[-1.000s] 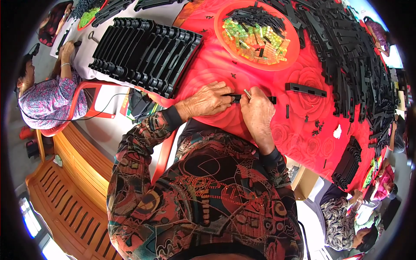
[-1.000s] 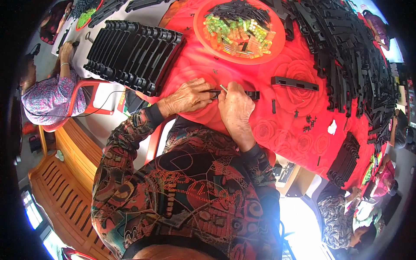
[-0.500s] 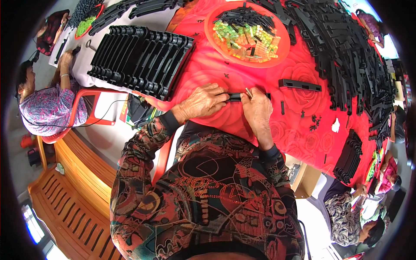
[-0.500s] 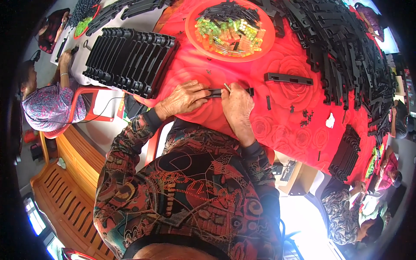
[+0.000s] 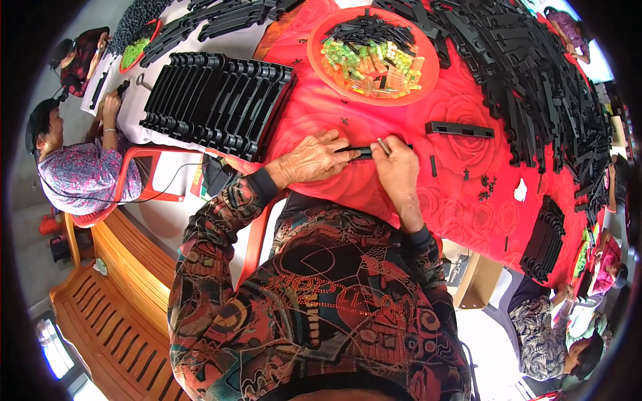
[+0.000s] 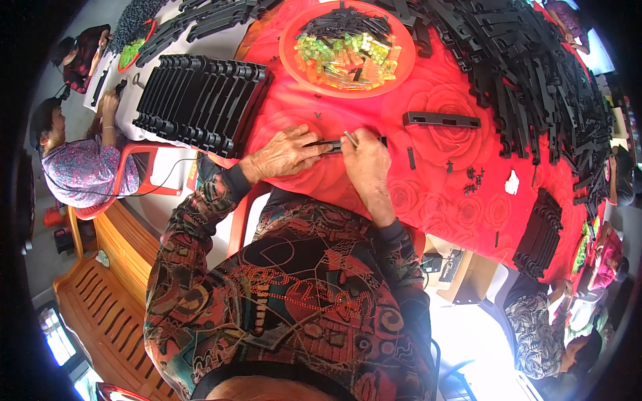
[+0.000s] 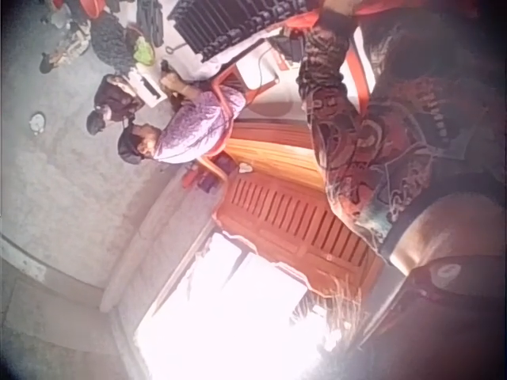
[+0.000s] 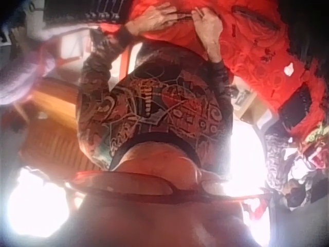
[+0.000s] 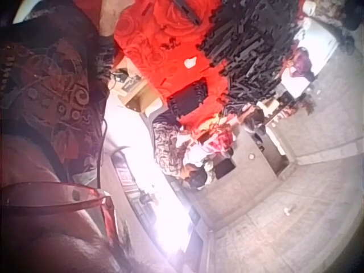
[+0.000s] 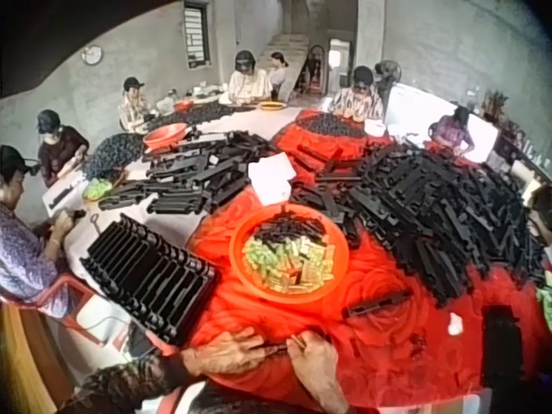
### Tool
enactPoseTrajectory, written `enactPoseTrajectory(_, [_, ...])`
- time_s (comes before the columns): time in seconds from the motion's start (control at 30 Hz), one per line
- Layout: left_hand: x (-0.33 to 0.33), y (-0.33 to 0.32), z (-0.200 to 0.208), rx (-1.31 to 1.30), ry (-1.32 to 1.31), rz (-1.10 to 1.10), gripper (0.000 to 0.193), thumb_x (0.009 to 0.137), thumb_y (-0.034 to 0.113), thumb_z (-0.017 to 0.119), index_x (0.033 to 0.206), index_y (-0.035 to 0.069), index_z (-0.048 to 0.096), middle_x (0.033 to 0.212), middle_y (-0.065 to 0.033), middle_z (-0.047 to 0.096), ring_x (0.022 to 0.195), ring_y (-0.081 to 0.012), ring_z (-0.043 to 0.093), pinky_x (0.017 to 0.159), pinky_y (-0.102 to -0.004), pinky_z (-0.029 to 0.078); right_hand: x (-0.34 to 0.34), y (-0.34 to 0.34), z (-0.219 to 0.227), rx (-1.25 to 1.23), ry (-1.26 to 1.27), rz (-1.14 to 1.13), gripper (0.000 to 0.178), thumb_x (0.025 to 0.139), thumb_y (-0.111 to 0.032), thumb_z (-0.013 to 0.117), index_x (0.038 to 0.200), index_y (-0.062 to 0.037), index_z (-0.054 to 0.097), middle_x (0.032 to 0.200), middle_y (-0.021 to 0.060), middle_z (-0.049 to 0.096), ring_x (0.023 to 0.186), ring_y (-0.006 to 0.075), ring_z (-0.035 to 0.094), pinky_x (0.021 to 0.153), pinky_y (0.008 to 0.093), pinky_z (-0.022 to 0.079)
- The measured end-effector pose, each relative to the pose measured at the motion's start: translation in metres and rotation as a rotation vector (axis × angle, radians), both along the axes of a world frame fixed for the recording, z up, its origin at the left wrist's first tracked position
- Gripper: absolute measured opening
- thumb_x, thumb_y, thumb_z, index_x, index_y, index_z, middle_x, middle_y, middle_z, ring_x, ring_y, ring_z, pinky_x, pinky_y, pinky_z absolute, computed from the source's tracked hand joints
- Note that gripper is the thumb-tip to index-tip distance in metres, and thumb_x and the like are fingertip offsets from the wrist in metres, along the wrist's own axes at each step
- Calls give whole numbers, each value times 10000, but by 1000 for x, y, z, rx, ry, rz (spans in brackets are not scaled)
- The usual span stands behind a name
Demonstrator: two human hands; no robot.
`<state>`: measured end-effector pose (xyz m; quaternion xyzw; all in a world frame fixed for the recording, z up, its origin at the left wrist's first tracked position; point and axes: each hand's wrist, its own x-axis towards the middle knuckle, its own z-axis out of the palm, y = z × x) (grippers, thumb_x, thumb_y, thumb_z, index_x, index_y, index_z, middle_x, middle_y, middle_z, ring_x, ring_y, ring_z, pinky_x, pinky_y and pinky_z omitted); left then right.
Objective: The person assembles toy gun parts by picking up small components and inserting them into plastic frames by hand, then placing each assembled frame into a rack.
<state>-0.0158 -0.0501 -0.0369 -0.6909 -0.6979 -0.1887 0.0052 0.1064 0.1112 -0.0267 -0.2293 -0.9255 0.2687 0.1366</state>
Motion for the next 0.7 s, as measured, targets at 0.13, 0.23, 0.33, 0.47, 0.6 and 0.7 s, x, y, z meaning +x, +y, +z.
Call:
enactPoseTrajectory(0.13, [2,2,-5,15,0,25,402,709,156,622,1108,109,606,882,-50,516,864,-264,519,665,-369,510,14,21,7,-408,265,-96,260,889,-177,589,695,-13,533,585,74,501,564,109,440,536,278,401])
enactPoseTrajectory(0.23, [2,3,-4,31,4,24,400,707,158,621,1104,110,608,866,-47,502,843,-260,511,656,-358,506,23,34,11,-623,424,-205,256,936,-210,522,782,-12,575,663,50,556,602,112,478,565,284,417])
enactPoseTrajectory(0.33, [4,1,-1,-32,-8,51,456,712,171,637,1164,136,589,930,-45,505,850,-254,496,734,-358,484,31,43,19,-635,532,-201,269,963,-238,469,887,-6,582,765,34,580,633,106,493,585,268,418])
enactPoseTrajectory(0.47, [3,1,0,-48,2,46,478,716,176,635,1190,160,578,946,-48,501,851,-254,493,739,-360,483,40,43,33,-598,423,-227,296,987,-260,406,931,-15,561,806,45,585,656,98,545,612,245,454])
enactPoseTrajectory(0.6, [2,3,2,-92,-10,47,543,723,182,634,1256,202,533,942,-59,484,856,-254,488,752,-376,456,34,36,19,-910,390,-128,199,974,-185,433,946,-11,527,794,58,578,622,108,586,591,230,491])
enactPoseTrajectory(0.7, [1,5,2,-109,-28,45,527,732,190,627,1251,208,537,932,-68,467,865,-260,486,733,-396,445,27,34,-2,-976,420,-12,92,941,-91,483,955,-7,515,805,67,582,648,124,614,606,229,511])
